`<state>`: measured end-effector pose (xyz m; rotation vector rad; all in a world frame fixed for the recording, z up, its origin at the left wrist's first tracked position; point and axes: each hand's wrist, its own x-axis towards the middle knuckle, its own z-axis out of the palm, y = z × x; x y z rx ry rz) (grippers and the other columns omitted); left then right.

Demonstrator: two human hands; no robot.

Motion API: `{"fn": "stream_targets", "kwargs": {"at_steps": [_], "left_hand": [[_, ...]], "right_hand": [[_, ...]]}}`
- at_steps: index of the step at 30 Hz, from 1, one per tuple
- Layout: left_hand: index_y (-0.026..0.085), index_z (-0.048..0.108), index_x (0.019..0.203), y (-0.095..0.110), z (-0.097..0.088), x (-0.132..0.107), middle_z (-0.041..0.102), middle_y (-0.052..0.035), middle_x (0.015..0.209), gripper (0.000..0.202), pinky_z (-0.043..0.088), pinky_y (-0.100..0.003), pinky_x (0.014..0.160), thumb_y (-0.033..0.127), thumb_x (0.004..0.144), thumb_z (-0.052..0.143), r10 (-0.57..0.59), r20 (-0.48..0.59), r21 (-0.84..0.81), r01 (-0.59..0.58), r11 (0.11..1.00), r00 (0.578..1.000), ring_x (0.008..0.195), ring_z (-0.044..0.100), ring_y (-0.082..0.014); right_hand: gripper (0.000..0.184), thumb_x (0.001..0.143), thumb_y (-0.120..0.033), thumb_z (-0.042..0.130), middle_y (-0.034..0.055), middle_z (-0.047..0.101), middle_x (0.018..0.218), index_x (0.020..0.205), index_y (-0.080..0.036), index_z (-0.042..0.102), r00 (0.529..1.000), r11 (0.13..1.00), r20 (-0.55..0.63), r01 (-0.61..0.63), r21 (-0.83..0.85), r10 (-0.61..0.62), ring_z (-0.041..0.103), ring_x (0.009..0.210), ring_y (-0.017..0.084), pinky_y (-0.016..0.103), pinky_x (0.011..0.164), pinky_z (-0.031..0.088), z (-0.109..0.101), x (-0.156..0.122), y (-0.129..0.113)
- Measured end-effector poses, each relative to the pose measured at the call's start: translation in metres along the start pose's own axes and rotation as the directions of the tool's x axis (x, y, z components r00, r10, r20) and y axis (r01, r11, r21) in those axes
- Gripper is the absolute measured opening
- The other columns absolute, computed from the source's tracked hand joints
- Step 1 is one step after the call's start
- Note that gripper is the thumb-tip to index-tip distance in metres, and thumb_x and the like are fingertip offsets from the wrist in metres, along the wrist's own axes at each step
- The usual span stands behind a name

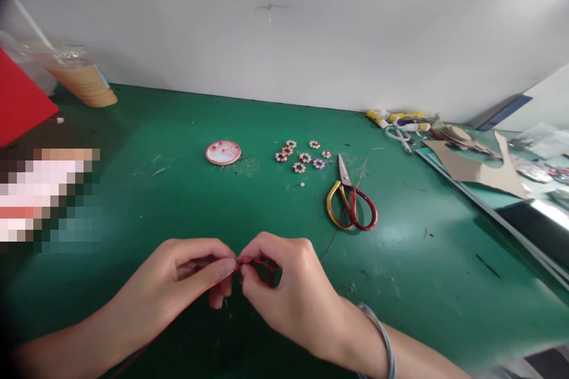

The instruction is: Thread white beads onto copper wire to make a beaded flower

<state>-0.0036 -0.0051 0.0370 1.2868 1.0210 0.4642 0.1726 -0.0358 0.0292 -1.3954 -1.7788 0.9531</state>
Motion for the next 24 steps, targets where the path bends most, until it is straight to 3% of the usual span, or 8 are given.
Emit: {"fn": "stream_targets", "kwargs": {"at_steps": [4,7,9,12,17,21,24], "left_hand": [[0.016,0.062,0.066,-0.004,-0.001,0.005,0.062,0.0039,0.058,0.022,0.046,-0.02,0.053,0.025,0.086,0.057,-0.04,0.065,-0.101,0.047,0.994,0.997,0.051,0.059,-0.0104],[0.016,0.062,0.068,-0.006,-0.001,0.006,0.063,0.0037,0.059,0.022,0.046,-0.02,0.052,0.026,0.087,0.056,-0.068,0.142,-0.139,0.088,0.986,0.988,0.05,0.059,-0.01],[0.016,0.062,0.071,-0.008,-0.001,0.005,0.062,0.0039,0.059,0.021,0.046,-0.021,0.052,0.025,0.088,0.054,-0.07,0.179,-0.15,0.098,0.984,0.981,0.049,0.058,-0.0096],[0.016,0.062,0.077,-0.009,0.001,0.004,0.06,0.0047,0.061,0.014,0.047,-0.021,0.053,0.022,0.086,0.053,-0.05,0.161,-0.135,0.073,0.988,0.986,0.051,0.058,-0.0097],[0.018,0.062,0.08,-0.006,0.003,0.003,0.058,0.005,0.063,0.003,0.05,-0.022,0.053,0.021,0.079,0.061,0.029,0.065,0.086,-0.034,0.996,0.997,0.055,0.057,-0.0119],[0.019,0.059,0.073,-0.004,0.002,0.002,0.058,0.0046,0.056,0.017,0.048,-0.022,0.052,0.028,0.086,0.053,0.016,0.056,0.17,-0.026,0.985,0.998,0.052,0.058,-0.0126],[0.019,0.057,0.069,-0.001,0.001,0.001,0.058,0.004,0.057,0.021,0.046,-0.022,0.052,0.027,0.088,0.05,0.005,0.084,0.22,-0.023,0.975,0.996,0.052,0.059,-0.0128]], "right_hand": [[0.015,0.078,-0.008,0.055,-0.0018,0.067,0.067,0.079,-0.017,0.068,0.988,0.999,0.15,-0.03,0.013,0.028,0.057,0.058,0.01,0.02,0.055,0.044,-0.013,0.004,0.0],[0.012,0.082,-0.013,0.06,-0.0014,0.071,0.076,0.085,-0.019,0.07,0.94,0.997,0.337,-0.071,0.016,0.062,0.062,0.065,0.011,0.019,0.059,0.046,-0.028,0.009,0.0],[0.012,0.084,-0.016,0.059,-0.0013,0.072,0.075,0.085,-0.019,0.07,0.908,0.994,0.405,-0.114,0.0,0.104,0.063,0.063,0.011,0.018,0.054,0.044,-0.035,0.011,0.0],[0.015,0.087,-0.015,0.054,-0.0011,0.07,0.063,0.08,-0.018,0.067,0.901,0.982,0.399,-0.187,0.008,0.168,0.06,0.053,0.009,0.016,0.046,0.04,-0.036,0.011,0.0],[0.015,0.087,-0.012,0.051,-0.0016,0.066,0.058,0.078,-0.017,0.062,0.903,0.97,0.386,-0.232,0.071,0.188,0.059,0.052,0.009,0.015,0.048,0.043,-0.026,0.009,0.0],[0.016,0.09,-0.014,0.052,-0.0026,0.063,0.06,0.077,-0.017,0.061,0.895,0.986,0.432,-0.154,0.071,0.109,0.057,0.053,0.008,0.016,0.049,0.042,-0.023,0.008,0.001],[0.015,0.093,-0.014,0.053,-0.0023,0.062,0.065,0.084,-0.017,0.065,0.88,0.998,0.471,0.054,0.034,-0.064,0.056,0.057,0.008,0.017,0.055,0.043,-0.029,0.009,0.003]]}}
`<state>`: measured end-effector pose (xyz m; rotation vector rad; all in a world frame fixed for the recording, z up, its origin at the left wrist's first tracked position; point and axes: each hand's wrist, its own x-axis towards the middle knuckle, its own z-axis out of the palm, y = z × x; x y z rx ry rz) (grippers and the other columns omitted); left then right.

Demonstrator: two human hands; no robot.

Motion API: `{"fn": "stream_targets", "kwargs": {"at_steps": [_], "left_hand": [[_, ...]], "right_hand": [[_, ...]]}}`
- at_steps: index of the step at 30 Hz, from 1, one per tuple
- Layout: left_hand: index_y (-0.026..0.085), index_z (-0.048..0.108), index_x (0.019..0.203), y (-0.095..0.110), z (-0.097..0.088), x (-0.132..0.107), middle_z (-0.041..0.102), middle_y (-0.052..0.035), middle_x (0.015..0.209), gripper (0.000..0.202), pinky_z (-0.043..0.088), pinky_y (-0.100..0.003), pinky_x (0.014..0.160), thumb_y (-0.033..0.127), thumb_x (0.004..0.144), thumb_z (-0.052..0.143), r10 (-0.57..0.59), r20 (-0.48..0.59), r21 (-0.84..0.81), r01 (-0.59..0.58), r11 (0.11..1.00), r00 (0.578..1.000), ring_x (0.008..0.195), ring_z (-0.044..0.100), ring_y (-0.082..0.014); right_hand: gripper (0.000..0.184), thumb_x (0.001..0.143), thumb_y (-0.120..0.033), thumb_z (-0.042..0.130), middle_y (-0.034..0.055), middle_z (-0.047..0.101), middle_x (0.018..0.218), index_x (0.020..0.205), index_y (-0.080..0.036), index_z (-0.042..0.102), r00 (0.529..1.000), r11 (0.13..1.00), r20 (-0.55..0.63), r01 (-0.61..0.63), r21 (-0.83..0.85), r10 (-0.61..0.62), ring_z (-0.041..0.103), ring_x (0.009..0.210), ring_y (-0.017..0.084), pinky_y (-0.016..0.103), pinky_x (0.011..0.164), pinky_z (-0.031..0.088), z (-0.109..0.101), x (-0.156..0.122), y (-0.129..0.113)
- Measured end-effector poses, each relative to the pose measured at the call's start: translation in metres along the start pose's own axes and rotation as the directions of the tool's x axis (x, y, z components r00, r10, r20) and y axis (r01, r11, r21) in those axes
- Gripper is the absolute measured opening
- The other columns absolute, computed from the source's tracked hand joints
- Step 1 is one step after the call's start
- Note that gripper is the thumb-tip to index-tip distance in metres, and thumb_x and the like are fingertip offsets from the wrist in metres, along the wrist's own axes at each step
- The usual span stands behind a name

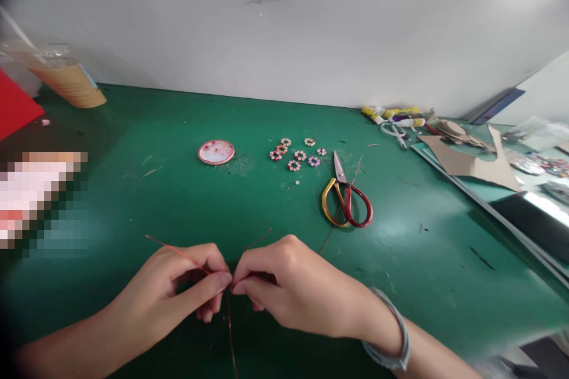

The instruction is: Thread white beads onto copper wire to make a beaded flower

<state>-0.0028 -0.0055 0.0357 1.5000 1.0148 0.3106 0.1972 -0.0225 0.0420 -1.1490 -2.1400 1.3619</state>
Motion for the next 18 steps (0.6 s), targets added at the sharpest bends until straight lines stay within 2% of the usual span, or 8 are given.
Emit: {"fn": "stream_targets", "kwargs": {"at_steps": [2,4,8,11,14,16,18], "left_hand": [[0.019,0.057,0.069,0.001,-0.002,0.0,0.058,0.005,0.055,0.02,0.044,-0.021,0.05,0.025,0.087,0.05,-0.027,0.059,0.023,0.026,0.999,0.998,0.05,0.056,-0.012],[0.02,0.057,0.069,0.0,-0.003,0.0,0.055,0.0064,0.053,0.019,0.04,-0.02,0.049,0.025,0.086,0.051,-0.053,0.11,0.044,0.048,0.998,0.992,0.048,0.052,-0.0108],[0.02,0.054,0.065,-0.006,-0.005,0.002,0.049,0.0093,0.049,0.02,0.033,-0.017,0.046,0.026,0.084,0.054,-0.046,0.117,0.011,0.045,0.999,0.992,0.046,0.045,-0.0089],[0.02,0.054,0.065,-0.005,-0.006,0.001,0.049,0.0093,0.049,0.018,0.033,-0.018,0.046,0.024,0.083,0.055,-0.057,0.139,-0.005,0.058,0.998,0.989,0.046,0.046,-0.0088],[0.019,0.053,0.064,-0.001,-0.007,0.002,0.05,0.0083,0.05,0.017,0.034,-0.018,0.047,0.021,0.081,0.055,-0.067,0.14,0.011,0.067,0.998,0.988,0.047,0.047,-0.0091],[0.019,0.053,0.064,0.0,-0.008,0.003,0.049,0.0087,0.05,0.018,0.034,-0.018,0.047,0.022,0.081,0.056,-0.057,0.093,-0.028,0.06,0.998,0.994,0.046,0.045,-0.0084],[0.02,0.052,0.065,-0.002,-0.008,0.004,0.047,0.0096,0.049,0.019,0.034,-0.018,0.046,0.025,0.083,0.055,-0.049,0.007,-0.12,0.05,0.992,0.999,0.045,0.042,-0.0078]], "right_hand": [[0.016,0.093,-0.01,0.052,-0.0012,0.064,0.07,0.089,-0.016,0.067,0.99,0.986,0.051,0.135,-0.093,-0.131,0.057,0.061,0.009,0.019,0.06,0.043,-0.007,-0.002,0.002],[0.018,0.093,-0.008,0.051,0.0002,0.066,0.075,0.093,-0.016,0.067,0.973,0.962,0.091,0.223,-0.155,-0.211,0.058,0.066,0.011,0.021,0.064,0.044,-0.015,-0.003,0.003],[0.021,0.096,-0.011,0.048,0.0023,0.068,0.08,0.095,-0.016,0.067,0.97,0.938,0.089,0.243,-0.247,-0.227,0.06,0.071,0.013,0.023,0.067,0.046,-0.028,-0.008,0.006],[0.02,0.096,-0.012,0.048,0.0027,0.069,0.083,0.095,-0.017,0.067,0.973,0.938,0.051,0.232,-0.256,-0.227,0.062,0.074,0.013,0.023,0.068,0.047,-0.036,-0.012,0.006],[0.019,0.095,-0.013,0.049,0.0015,0.067,0.078,0.09,-0.017,0.067,0.983,0.95,0.025,0.185,-0.251,-0.184,0.061,0.068,0.011,0.021,0.063,0.047,-0.043,-0.015,0.005],[0.018,0.096,-0.016,0.05,-0.0001,0.066,0.074,0.088,-0.018,0.066,0.997,0.978,-0.015,0.071,-0.198,-0.075,0.059,0.062,0.01,0.02,0.058,0.046,-0.047,-0.015,0.008],[0.008,0.093,-0.025,0.058,-0.0006,0.067,0.075,0.094,-0.02,0.064,0.991,0.993,-0.114,-0.076,-0.095,0.065,0.06,0.063,0.01,0.019,0.057,0.046,-0.05,-0.013,0.012]]}}
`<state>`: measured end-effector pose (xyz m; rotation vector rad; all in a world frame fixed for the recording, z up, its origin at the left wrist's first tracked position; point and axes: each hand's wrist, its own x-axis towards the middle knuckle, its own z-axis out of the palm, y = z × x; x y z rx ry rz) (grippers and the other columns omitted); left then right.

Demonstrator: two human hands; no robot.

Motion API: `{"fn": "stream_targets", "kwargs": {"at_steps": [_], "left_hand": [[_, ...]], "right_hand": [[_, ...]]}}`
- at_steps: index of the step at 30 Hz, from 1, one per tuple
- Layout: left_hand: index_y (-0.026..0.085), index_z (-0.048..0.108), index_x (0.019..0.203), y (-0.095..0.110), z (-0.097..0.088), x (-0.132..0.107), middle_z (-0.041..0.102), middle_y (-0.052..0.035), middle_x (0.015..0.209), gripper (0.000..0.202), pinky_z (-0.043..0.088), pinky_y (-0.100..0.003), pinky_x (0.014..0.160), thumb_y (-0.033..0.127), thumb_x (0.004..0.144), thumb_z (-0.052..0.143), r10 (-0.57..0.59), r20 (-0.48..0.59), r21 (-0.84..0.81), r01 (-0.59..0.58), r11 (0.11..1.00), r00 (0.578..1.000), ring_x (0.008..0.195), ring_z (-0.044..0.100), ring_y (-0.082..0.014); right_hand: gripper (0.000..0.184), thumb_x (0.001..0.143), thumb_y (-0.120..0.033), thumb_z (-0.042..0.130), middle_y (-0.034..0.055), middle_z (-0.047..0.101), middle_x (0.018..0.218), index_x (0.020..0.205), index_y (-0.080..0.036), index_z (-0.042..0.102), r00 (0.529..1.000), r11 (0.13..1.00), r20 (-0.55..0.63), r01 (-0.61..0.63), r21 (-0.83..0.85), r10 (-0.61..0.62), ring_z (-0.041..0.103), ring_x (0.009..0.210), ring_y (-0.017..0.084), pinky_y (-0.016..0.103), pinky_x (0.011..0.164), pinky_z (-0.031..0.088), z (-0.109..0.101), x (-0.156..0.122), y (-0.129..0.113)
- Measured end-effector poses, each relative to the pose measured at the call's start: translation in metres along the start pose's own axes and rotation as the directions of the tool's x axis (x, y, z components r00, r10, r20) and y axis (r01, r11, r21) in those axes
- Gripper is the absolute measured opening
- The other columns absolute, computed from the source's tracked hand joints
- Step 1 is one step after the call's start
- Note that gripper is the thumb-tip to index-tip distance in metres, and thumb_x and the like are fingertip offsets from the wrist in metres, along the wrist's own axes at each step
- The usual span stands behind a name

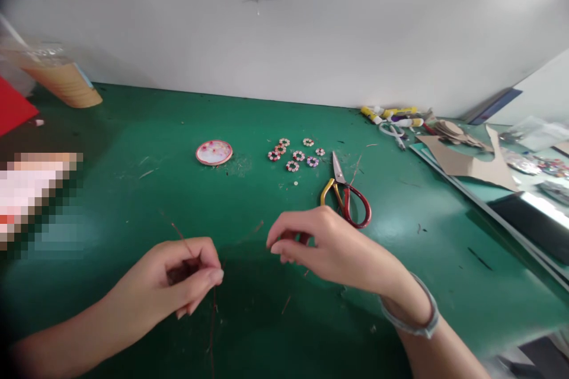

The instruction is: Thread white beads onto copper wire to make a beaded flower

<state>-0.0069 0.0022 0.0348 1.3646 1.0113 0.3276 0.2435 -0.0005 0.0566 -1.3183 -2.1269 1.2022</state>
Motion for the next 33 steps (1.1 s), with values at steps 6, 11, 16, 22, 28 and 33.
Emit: {"fn": "stream_targets", "kwargs": {"at_steps": [6,11,16,22,28,33], "left_hand": [[0.021,0.051,0.068,-0.006,0.005,-0.001,0.046,0.0087,0.049,0.02,0.036,-0.019,0.045,0.032,0.084,0.055,0.017,-0.076,-0.129,-0.027,0.991,0.997,0.045,0.043,-0.0093],[0.022,0.046,0.06,-0.006,0.013,-0.003,0.045,0.0074,0.05,0.025,0.033,-0.021,0.047,0.029,0.083,0.053,0.068,-0.029,0.177,-0.062,0.982,0.997,0.049,0.043,-0.011],[0.021,0.047,0.06,-0.006,0.012,-0.002,0.045,0.0073,0.052,0.022,0.032,-0.021,0.05,0.025,0.082,0.052,0.113,-0.015,0.336,-0.101,0.936,0.993,0.052,0.043,-0.0116],[0.021,0.053,0.063,-0.004,0.009,-0.004,0.05,0.0067,0.053,0.021,0.035,-0.021,0.051,0.029,0.083,0.052,0.104,-0.002,0.397,-0.095,0.913,0.995,0.053,0.049,-0.0128],[0.021,0.058,0.066,-0.008,0.008,-0.003,0.056,0.0048,0.056,0.023,0.037,-0.022,0.05,0.031,0.085,0.051,0.163,-0.019,0.438,-0.138,0.888,0.986,0.053,0.053,-0.0138],[0.022,0.057,0.065,-0.017,0.009,-0.003,0.052,0.0065,0.049,0.023,0.037,-0.02,0.045,0.031,0.085,0.051,0.192,-0.074,0.327,-0.158,0.932,0.979,0.046,0.051,-0.0121]], "right_hand": [[0.046,0.081,-0.061,0.062,-0.0028,0.055,0.059,0.075,-0.016,0.058,0.976,0.932,0.206,-0.138,0.335,0.071,0.054,0.052,0.01,0.018,0.048,0.039,0.028,0.015,0.006],[0.047,0.097,-0.048,0.043,-0.0059,0.038,0.055,0.063,-0.017,0.047,0.985,0.895,0.124,0.056,0.443,-0.123,0.034,0.049,0.006,0.019,0.046,0.032,0.065,0.022,-0.007],[0.037,0.098,-0.02,0.038,-0.0057,0.033,0.058,0.061,-0.018,0.037,0.97,0.934,0.057,0.212,0.288,-0.238,0.028,0.052,0.008,0.022,0.049,0.029,0.065,0.02,-0.011],[0.041,0.1,-0.024,0.037,-0.0047,0.038,0.056,0.059,-0.018,0.038,0.977,0.941,-0.009,0.207,0.267,-0.212,0.032,0.049,0.007,0.022,0.048,0.029,0.055,0.016,-0.004],[0.047,0.101,-0.029,0.035,-0.0051,0.036,0.053,0.056,-0.018,0.035,0.985,0.947,-0.023,0.172,0.27,-0.172,0.029,0.048,0.007,0.022,0.047,0.027,0.041,0.013,-0.003],[0.05,0.099,-0.048,0.041,-0.0052,0.038,0.055,0.059,-0.017,0.041,0.995,0.928,-0.006,0.092,0.36,-0.096,0.03,0.048,0.006,0.021,0.045,0.025,0.027,0.013,0.007]]}}
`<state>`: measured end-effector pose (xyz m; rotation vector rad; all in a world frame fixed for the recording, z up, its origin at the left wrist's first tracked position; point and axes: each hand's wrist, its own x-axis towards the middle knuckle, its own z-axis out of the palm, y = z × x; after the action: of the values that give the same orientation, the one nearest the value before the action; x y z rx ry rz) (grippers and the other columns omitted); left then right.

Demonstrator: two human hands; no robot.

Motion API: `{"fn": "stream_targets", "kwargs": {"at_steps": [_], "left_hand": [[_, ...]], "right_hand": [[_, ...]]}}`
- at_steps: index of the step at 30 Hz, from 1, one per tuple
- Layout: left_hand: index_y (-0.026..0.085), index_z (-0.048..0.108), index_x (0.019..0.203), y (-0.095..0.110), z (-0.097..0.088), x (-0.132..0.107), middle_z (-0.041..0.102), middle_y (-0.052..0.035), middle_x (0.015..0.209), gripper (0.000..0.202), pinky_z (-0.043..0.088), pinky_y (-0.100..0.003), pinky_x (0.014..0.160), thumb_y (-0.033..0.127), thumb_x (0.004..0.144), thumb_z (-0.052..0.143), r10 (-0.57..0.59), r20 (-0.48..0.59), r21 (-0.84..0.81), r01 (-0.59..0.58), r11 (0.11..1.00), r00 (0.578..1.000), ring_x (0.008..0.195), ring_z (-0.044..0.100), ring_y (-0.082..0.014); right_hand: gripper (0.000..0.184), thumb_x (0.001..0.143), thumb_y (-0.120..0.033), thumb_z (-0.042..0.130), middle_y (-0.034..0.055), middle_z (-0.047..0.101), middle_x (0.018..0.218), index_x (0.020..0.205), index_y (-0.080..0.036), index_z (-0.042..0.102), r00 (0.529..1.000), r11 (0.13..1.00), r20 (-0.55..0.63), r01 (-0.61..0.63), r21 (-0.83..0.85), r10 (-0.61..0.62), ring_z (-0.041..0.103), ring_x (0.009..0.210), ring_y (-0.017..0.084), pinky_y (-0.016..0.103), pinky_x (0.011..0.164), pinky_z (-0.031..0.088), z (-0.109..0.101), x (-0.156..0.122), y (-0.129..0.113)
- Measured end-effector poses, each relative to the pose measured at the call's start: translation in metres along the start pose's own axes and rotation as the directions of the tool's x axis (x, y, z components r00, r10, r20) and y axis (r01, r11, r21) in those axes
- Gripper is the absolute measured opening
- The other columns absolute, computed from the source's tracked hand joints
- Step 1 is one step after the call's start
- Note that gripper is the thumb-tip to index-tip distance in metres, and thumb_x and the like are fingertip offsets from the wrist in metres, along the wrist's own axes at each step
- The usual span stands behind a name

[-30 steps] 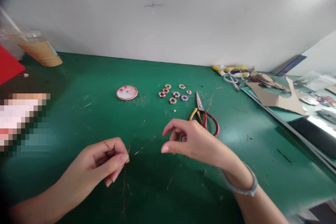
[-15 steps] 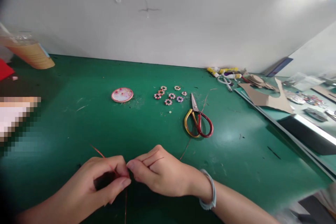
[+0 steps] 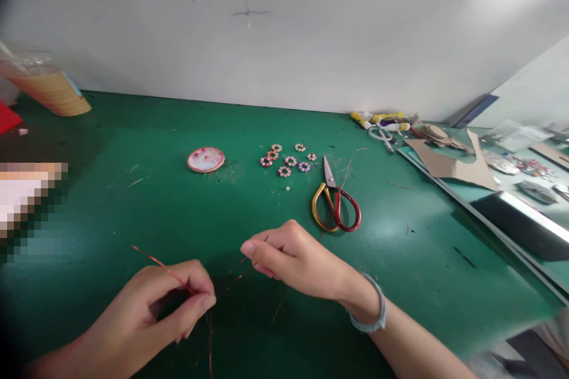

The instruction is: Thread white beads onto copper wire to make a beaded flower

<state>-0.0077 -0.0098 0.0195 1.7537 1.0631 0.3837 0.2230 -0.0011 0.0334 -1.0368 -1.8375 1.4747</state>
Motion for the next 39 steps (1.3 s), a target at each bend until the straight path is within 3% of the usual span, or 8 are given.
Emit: {"fn": "stream_targets", "kwargs": {"at_steps": [4,8,12,17,25,34,39], "left_hand": [[0.022,0.057,0.066,-0.001,0.002,-0.004,0.053,0.0067,0.05,0.023,0.04,-0.019,0.047,0.029,0.086,0.05,0.042,-0.125,-0.062,-0.05,0.997,0.991,0.046,0.054,-0.0112],[0.022,0.055,0.063,0.0,0.005,-0.008,0.05,0.0078,0.049,0.025,0.038,-0.018,0.046,0.03,0.086,0.051,0.048,-0.124,-0.047,-0.054,0.997,0.991,0.045,0.05,-0.0106],[0.022,0.051,0.061,-0.002,0.008,-0.007,0.045,0.0081,0.05,0.027,0.034,-0.019,0.045,0.031,0.087,0.05,0.066,-0.05,0.006,-0.066,0.998,0.997,0.046,0.047,-0.0107],[0.022,0.052,0.062,-0.005,0.009,-0.006,0.05,0.0067,0.053,0.026,0.036,-0.021,0.048,0.031,0.086,0.05,0.078,-0.029,0.084,-0.075,0.994,0.997,0.05,0.048,-0.0122],[0.022,0.053,0.063,-0.003,0.007,-0.007,0.055,0.006,0.053,0.025,0.04,-0.021,0.05,0.03,0.086,0.049,0.093,-0.048,0.166,-0.084,0.983,0.995,0.051,0.055,-0.013],[0.023,0.059,0.066,-0.002,0.006,-0.006,0.061,0.0052,0.053,0.022,0.042,-0.019,0.048,0.028,0.085,0.052,0.136,-0.102,0.152,-0.119,0.981,0.986,0.051,0.06,-0.0131],[0.023,0.064,0.072,0.0,0.006,-0.004,0.065,0.005,0.058,0.014,0.048,-0.018,0.053,0.024,0.083,0.056,0.112,-0.124,0.001,-0.113,0.994,0.986,0.052,0.063,-0.0119]], "right_hand": [[0.055,0.081,-0.068,0.056,-0.0056,0.039,0.058,0.068,-0.016,0.051,0.997,0.996,0.073,-0.016,0.09,0.009,0.032,0.051,0.007,0.022,0.045,0.022,0.001,0.002,0.005],[0.045,0.096,-0.044,0.05,-0.0042,0.042,0.058,0.062,-0.016,0.047,0.983,0.996,0.164,0.077,0.049,-0.084,0.036,0.053,0.007,0.021,0.05,0.029,0.025,0.005,0.003],[0.04,0.098,-0.024,0.046,-0.0049,0.038,0.056,0.059,-0.018,0.038,0.985,0.991,0.115,0.131,0.014,-0.131,0.034,0.051,0.008,0.022,0.051,0.029,0.043,0.005,0.003],[0.042,0.092,-0.015,0.046,-0.006,0.029,0.054,0.056,-0.02,0.025,0.977,0.975,0.085,0.205,-0.087,-0.198,0.024,0.048,0.008,0.025,0.048,0.022,0.045,0.003,0.005],[0.043,0.094,-0.018,0.041,-0.0071,0.023,0.049,0.055,-0.02,0.023,0.982,0.988,-0.124,0.128,-0.09,-0.139,0.018,0.047,0.008,0.026,0.046,0.02,0.044,0.0,-0.003],[0.049,0.099,-0.027,0.039,-0.0049,0.032,0.048,0.051,-0.018,0.03,0.973,0.996,-0.212,0.082,-0.046,-0.09,0.026,0.045,0.007,0.024,0.046,0.024,0.031,-0.002,-0.005],[0.052,0.1,-0.032,0.038,-0.0042,0.036,0.048,0.051,-0.018,0.037,0.968,0.994,-0.236,0.1,0.033,-0.089,0.032,0.047,0.008,0.024,0.048,0.027,0.027,-0.001,-0.001]]}}
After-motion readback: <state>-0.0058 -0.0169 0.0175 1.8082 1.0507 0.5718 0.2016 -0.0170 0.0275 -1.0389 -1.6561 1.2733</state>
